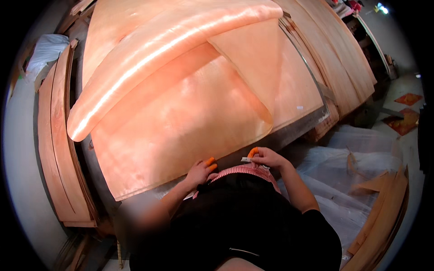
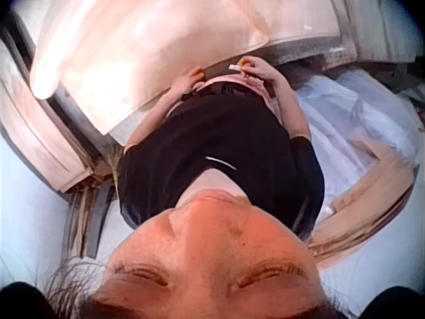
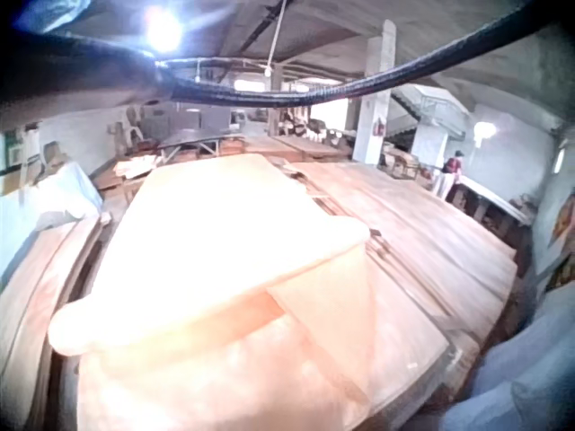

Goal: The person applies small strips of white tape to the surface of a large, curved wooden panel. They repeatedly lift the edge of a protective orange sheet covering the wood, place a tape strip on the exposed surface, and smooth it down. The person works methodically across the panel, handling the tape and sheet with both hands.

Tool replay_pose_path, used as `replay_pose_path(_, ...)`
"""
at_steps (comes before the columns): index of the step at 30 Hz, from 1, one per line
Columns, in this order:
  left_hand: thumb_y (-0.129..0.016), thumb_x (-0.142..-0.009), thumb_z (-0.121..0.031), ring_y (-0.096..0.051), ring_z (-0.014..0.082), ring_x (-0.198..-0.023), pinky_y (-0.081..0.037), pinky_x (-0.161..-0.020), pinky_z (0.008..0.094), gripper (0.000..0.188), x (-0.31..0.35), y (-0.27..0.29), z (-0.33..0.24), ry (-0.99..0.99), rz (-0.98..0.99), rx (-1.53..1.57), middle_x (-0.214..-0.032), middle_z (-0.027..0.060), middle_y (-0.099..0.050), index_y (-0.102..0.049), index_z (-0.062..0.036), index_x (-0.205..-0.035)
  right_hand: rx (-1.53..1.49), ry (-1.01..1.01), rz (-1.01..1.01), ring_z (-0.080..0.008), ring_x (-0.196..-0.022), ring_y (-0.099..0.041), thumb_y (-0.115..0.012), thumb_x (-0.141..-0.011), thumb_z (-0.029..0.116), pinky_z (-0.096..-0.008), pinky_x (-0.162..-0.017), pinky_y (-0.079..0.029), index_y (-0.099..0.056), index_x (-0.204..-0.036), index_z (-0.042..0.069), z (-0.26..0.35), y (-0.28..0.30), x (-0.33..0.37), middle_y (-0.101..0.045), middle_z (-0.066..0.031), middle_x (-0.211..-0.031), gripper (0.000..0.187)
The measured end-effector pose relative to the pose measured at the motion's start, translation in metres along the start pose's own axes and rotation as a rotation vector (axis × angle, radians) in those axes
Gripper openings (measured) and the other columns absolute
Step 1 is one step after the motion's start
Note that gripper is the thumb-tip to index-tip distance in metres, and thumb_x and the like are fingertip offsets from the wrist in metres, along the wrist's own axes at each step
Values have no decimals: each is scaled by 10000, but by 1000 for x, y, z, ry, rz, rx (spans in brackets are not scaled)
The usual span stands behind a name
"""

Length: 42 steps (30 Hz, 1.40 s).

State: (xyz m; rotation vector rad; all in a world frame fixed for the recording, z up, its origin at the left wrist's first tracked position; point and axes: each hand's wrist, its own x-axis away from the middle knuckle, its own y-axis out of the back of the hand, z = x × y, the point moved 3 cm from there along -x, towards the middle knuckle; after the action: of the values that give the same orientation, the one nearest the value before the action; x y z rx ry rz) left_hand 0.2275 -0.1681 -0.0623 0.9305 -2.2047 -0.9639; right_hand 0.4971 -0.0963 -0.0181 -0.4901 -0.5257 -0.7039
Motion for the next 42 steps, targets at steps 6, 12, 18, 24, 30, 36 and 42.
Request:
replay_pose_path(6, -555, -811, -370, -439, 335, -1132, -357, -951, 403, 485, -36, 13, -17, 102, -172, 87, -1291, 166, -407, -491, -65, -1183, 96, 49, -348, -113, -612, -563, -519, -872, 109, -234, -558, -463, -519, -941, -1, -33, 44, 6, -587, -63, -695, 130)
replay_pose_path(12, -564, -805, -366, -254, 327, -1280, -235, -1045, 384, 630, -85, -7, -38, 50, -120, -70, -1360, 210, -296, -374, -5, -1286, 324, 119, -503, -107, -599, -549, -541, -852, 118, -237, -550, -444, -552, -913, 1, -36, 102, -9, -591, -54, -683, 133)
replay_pose_path(18, -574, -794, -370, -269, 320, -1275, -226, -1050, 384, 646, -103, -13, -44, -5, -88, -44, -1363, 212, -291, -373, -2, -1286, 254, 131, -346, -110, -614, -568, -556, -847, 129, -233, -545, -453, -561, -910, 0, -47, 118, -69, -602, -51, -705, 143)
replay_pose_path(24, -576, -783, -387, -335, 301, -1235, -279, -1012, 384, 628, -129, -3, -53, -9, -14, -90, -1316, 183, -370, -415, 3, -1248, 429, 0, -322, -126, -551, -571, -581, -811, 147, -251, -506, -455, -574, -883, 7, -41, 116, -89, -605, -53, -673, 157)
replay_pose_path(30, -564, -760, -461, -380, 266, -1183, -325, -942, 371, 605, -152, -8, -58, -93, 116, -348, -1164, 128, -508, -506, -8, -1157, 503, -13, -391, -135, -537, -576, -615, -753, 177, -269, -506, -457, -589, -854, 14, -30, 110, -85, -603, -67, -639, 194)
replay_pose_path(36, -572, -741, -472, -409, 262, -1140, -329, -916, 366, 600, -151, -14, -61, -109, 28, -379, -1089, 116, -547, -539, -3, -1114, 701, 52, -497, -165, -543, -600, -624, -735, 220, -298, -513, -462, -594, -827, 40, -31, 108, -85, -613, -78, -627, 204)
replay_pose_path(42, -582, -735, -460, -437, 274, -1092, -346, -904, 378, 671, -154, -14, -64, -92, -47, -293, -1130, 135, -509, -461, 2, -1206, 843, 71, -579, -221, -613, -616, -621, -722, 255, -346, -566, -473, -604, -787, 60, -31, 105, -87, -626, -100, -669, 206)
